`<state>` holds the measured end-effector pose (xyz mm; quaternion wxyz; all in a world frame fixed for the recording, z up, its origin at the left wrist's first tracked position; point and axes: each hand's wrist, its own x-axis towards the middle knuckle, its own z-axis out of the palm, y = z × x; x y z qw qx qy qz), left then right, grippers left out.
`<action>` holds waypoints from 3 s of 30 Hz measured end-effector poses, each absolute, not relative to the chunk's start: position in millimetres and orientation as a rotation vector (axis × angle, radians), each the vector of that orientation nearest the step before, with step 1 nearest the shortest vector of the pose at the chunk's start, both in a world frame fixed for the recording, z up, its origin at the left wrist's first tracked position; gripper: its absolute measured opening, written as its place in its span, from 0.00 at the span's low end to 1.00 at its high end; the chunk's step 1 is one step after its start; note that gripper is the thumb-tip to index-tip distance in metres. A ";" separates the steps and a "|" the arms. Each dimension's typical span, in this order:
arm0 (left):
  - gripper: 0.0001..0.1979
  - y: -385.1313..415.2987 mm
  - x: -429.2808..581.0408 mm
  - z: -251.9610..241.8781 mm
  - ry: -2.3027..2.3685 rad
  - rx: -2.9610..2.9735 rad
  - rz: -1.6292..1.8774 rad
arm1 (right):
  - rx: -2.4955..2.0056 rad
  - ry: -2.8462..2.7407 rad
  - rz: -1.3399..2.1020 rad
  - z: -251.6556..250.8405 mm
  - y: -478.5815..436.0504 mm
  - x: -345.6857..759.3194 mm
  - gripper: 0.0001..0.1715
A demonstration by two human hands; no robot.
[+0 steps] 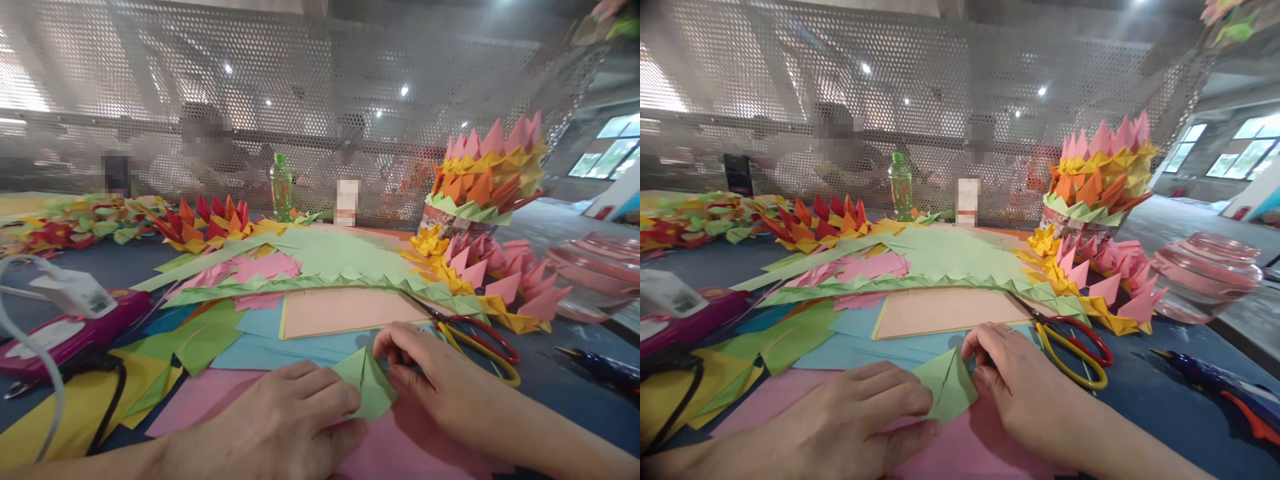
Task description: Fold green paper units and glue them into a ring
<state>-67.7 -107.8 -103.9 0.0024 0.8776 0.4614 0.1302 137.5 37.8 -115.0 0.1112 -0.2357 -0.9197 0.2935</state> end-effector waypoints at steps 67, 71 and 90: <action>0.07 -106.3 -84.1 -107.6 1.060 2.892 0.566 | -0.216 -2.743 1.072 -114.2 28.6 132.4 0.17; 0.07 -113.5 -78.3 -113.5 1.192 2.855 0.630 | -0.106 -2.734 1.011 -111.3 30.5 133.0 0.12; 0.06 -121.2 -75.6 -117.3 1.322 2.851 0.686 | 0.161 -2.963 0.405 -92.9 19.0 135.1 0.15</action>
